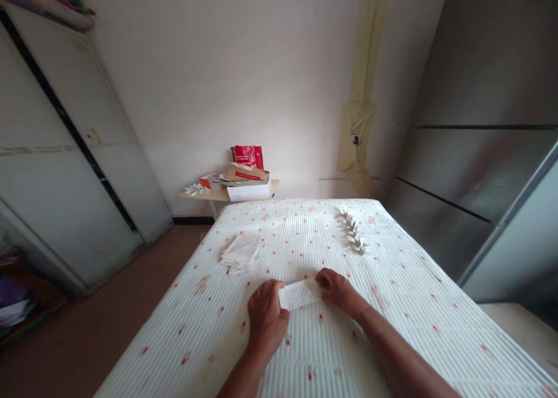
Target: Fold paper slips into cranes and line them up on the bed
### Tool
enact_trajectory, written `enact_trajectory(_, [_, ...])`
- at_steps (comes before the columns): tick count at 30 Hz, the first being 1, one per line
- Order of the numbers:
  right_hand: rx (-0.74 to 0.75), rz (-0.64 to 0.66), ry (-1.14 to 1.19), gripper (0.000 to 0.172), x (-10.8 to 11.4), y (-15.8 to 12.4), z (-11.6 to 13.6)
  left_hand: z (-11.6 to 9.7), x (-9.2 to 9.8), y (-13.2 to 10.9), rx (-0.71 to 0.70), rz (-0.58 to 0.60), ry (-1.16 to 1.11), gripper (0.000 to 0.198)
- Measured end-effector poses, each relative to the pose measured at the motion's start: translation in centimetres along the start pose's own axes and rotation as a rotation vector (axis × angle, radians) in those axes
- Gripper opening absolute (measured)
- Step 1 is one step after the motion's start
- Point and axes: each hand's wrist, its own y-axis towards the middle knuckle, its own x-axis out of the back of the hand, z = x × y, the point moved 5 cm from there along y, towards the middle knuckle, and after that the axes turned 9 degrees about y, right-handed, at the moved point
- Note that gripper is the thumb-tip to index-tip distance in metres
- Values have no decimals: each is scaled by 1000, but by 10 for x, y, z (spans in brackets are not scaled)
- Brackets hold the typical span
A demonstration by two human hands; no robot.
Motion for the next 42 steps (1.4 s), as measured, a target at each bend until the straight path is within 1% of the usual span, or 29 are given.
enact_trajectory(1, [9, 2, 24, 38, 0, 0, -1, 0, -1, 0, -6, -2, -1, 55])
enact_trajectory(3, [15, 10, 53, 51, 0, 0, -2, -3, -1, 1, -11, -4, 3, 59])
enact_trajectory(5, [5, 17, 48, 62, -2, 0, -2, -6, -1, 3, -4, 4, 18, 57])
enact_trajectory(7, [2, 24, 25, 66, -3, -1, 0, -10, -1, 5, -10, 18, 42, 55])
enact_trajectory(9, [16, 25, 4, 61, -4, -2, 3, -15, -1, 8, -36, 28, 59, 52])
enact_trajectory(11, [35, 20, -8, 52, -5, -4, 7, -19, -1, 10, -64, 37, 67, 49])
enact_trajectory(14, [34, -5, -13, 40, -3, -6, 9, -21, -3, 11, -70, 39, 75, 46])
enact_trajectory(19, [42, -71, 34, 26, -2, -5, 8, -20, -3, 8, -81, -28, 50, 47])
enact_trajectory(23, [45, -107, 91, 21, -1, -5, 11, -20, -1, 5, -105, -88, 27, 46])
enact_trajectory(26, [42, -102, 151, 18, -1, -6, 14, -20, 1, 4, -139, -169, -3, 44])
enact_trajectory(29, [65, -112, 229, 20, 0, -7, 17, -20, 3, 2, -172, -254, -35, 42])
enact_trajectory(32, [73, -83, 286, 18, -3, -7, 15, -21, 3, 1, -198, -307, -48, 42])
enact_trajectory(35, [97, -33, 345, 5, -7, -8, 14, -22, 5, 0, -221, -343, -48, 44])
enact_trajectory(37, [109, -21, 387, 4, -8, -9, 15, -23, 8, -2, -237, -372, -47, 45])
enact_trajectory(39, [138, -46, 398, 6, -6, -11, 19, -23, 13, -4, -254, -406, -39, 45])
enact_trajectory(42, [199, -109, 344, 7, -2, -14, 27, -23, 22, -6, -262, -472, -33, 42])
